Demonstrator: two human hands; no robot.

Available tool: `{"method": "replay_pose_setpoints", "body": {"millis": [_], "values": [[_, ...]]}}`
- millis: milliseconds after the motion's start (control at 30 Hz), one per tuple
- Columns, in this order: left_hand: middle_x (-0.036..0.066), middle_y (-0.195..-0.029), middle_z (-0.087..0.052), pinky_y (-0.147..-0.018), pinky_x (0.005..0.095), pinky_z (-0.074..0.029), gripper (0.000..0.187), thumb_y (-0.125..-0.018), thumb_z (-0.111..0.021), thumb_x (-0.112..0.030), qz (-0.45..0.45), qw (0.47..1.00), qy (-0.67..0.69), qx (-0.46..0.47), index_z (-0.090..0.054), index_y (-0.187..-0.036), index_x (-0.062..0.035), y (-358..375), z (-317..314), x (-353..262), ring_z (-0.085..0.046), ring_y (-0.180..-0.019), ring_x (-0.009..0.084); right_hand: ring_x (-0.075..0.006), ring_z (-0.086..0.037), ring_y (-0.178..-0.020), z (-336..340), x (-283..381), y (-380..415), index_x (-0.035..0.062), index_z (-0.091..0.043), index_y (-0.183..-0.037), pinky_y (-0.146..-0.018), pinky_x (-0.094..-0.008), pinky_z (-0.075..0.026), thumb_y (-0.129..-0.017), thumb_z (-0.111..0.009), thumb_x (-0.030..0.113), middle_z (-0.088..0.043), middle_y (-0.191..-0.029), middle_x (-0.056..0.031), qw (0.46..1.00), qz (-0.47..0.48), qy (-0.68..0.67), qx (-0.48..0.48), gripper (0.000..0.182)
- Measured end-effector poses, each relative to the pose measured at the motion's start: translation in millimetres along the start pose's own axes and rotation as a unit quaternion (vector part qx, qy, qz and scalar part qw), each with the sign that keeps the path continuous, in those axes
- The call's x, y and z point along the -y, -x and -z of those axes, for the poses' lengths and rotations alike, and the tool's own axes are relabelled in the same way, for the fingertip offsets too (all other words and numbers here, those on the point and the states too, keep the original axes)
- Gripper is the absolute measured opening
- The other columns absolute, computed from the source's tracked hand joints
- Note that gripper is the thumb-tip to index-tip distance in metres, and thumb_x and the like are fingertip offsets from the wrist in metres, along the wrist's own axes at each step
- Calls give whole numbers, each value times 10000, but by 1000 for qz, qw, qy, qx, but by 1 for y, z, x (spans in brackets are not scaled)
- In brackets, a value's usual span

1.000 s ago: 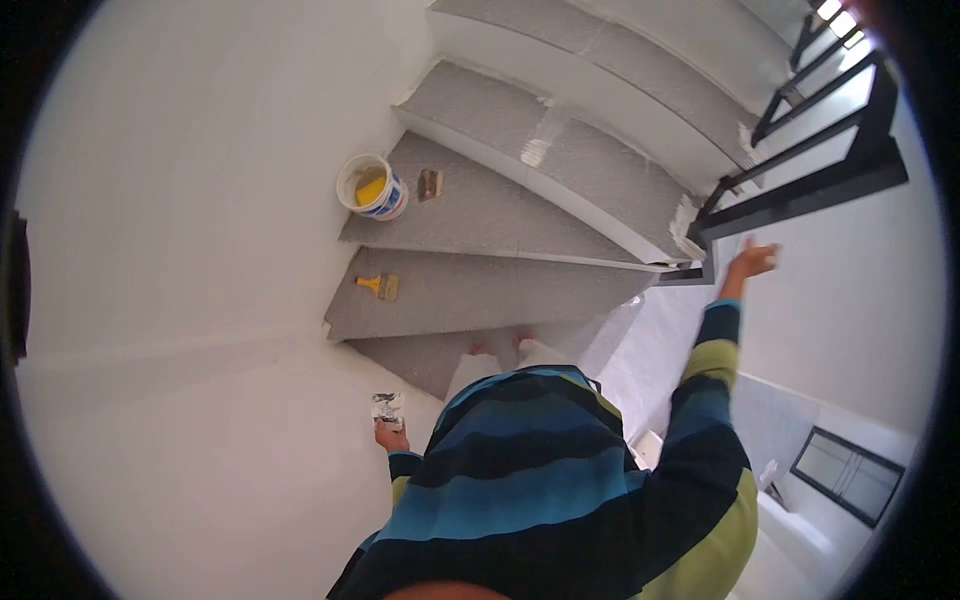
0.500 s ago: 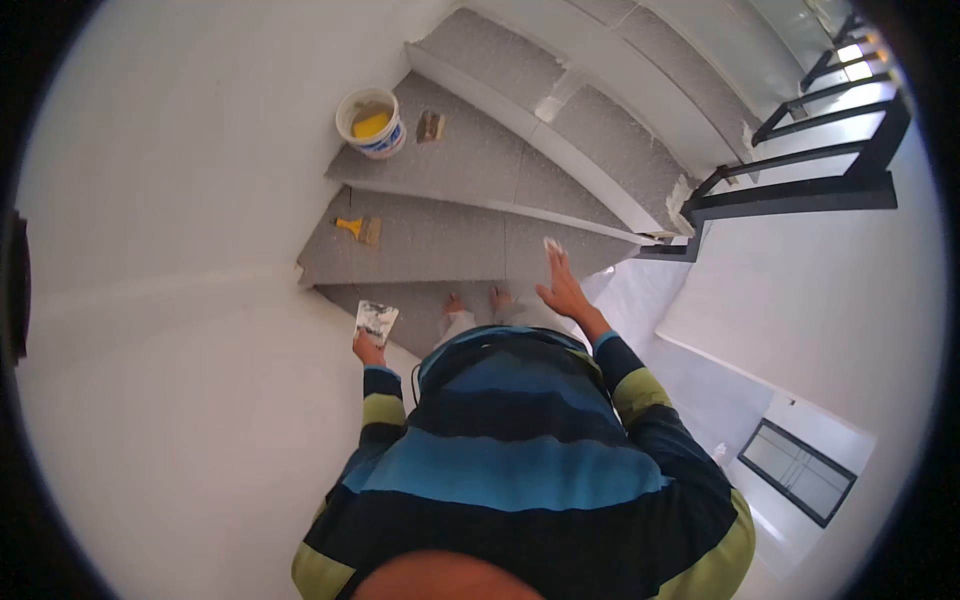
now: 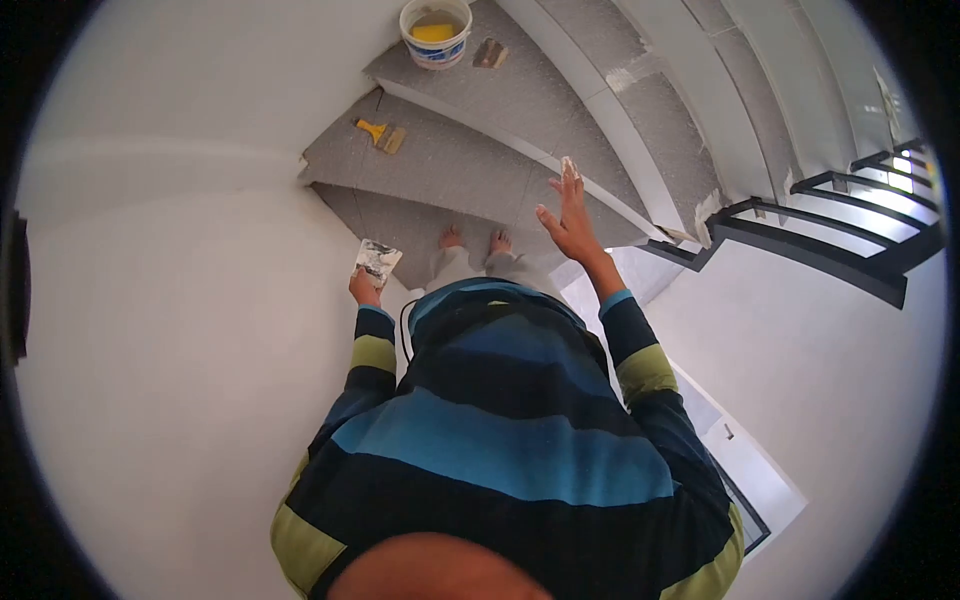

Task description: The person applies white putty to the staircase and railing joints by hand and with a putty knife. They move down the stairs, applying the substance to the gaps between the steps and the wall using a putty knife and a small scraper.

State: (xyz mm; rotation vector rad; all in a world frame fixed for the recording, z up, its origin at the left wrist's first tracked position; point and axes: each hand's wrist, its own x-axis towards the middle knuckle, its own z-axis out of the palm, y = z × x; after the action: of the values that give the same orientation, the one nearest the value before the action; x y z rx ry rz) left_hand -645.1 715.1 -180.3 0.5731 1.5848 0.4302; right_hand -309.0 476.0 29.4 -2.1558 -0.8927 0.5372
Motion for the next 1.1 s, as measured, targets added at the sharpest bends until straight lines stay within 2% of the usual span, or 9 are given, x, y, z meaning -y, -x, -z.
{"method": "replay_pose_setpoints", "body": {"millis": [33,100,433,500,600,667,867,933,1100], "values": [[108,-1071,-538,-651,419,-519,319,-846,-491,-204,3,1000,-3,-8,-493,-1143,-87,1,1,0,-573,-910,281,-301,-408,-1218,-2,0,0,31,-31,-1404,-1081,-473,-34,-844,-516,401,-123,-1445,-209,1000,-1,0,6,828],[109,-1055,-545,-646,411,-523,329,-847,-489,-206,-7,1000,2,-3,-485,-1151,-80,4,4,1,-582,-888,278,-328,-436,-1179,-3,3,0,25,-59,-1403,-994,-439,-305,-834,-545,367,-117,-1426,-248,998,29,47,5,823],[113,-1044,-567,-633,402,-529,299,-847,-495,-206,-9,1000,17,-7,-513,-1113,-71,4,1,8,-596,-891,261,-323,-480,-1121,-12,2,15,12,-48,-1401,-998,-441,-288,-841,-535,390,-153,-1417,-250,997,-13,-31,76,833],[135,-986,-576,-590,393,-531,299,-829,-505,-179,-24,999,26,-14,-515,-1082,-19,4,-3,7,-608,-835,289,-315,-501,-1090,-14,-7,17,12,-43,-1401,-984,-437,-304,-842,-537,388,-161,-1414,-248,993,50,92,52,836],[133,-994,-573,-601,398,-528,297,-833,-507,-186,-31,998,46,-14,-511,-1081,-22,5,-2,7,-602,-845,283,-303,-515,-1072,-13,5,17,20,-50,-1403,-988,-439,-305,-840,-536,402,-160,-1415,-250,997,-20,-34,61,836],[133,-1011,-567,-621,404,-525,294,-839,-506,-187,-18,999,28,-29,-504,-1083,-23,23,-7,-9,-595,-860,281,-287,-520,-1070,-13,10,16,30,-61,-1406,-979,-440,-318,-835,-533,419,-188,-1404,-249,997,-34,-46,61,837],[132,-1046,-555,-650,424,-528,306,-847,-486,-165,-10,999,41,-13,-488,-1123,-33,23,3,-5,-591,-891,291,-282,-537,-1043,-16,-4,19,40,-81,-1407,-962,-440,-339,-836,-518,440,-206,-1399,-244,994,36,93,44,823],[138,-1070,-547,-666,432,-535,328,-849,-478,-197,-3,1000,20,-22,-481,-1144,-53,22,4,-4,-588,-911,302,-283,-553,-1021,-18,3,19,44,-97,-1406,-957,-436,-347,-833,-509,468,-200,-1411,-236,996,-24,-26,78,824],[141,-1072,-539,-659,433,-530,336,-842,-490,-177,-4,1000,-6,-17,-474,-1148,-41,24,10,-11,-583,-910,305,-283,-575,-981,-27,4,23,63,-119,-1408,-917,-410,-384,-821,-527,456,-225,-1402,-236,996,-20,-31,76,815]]}}
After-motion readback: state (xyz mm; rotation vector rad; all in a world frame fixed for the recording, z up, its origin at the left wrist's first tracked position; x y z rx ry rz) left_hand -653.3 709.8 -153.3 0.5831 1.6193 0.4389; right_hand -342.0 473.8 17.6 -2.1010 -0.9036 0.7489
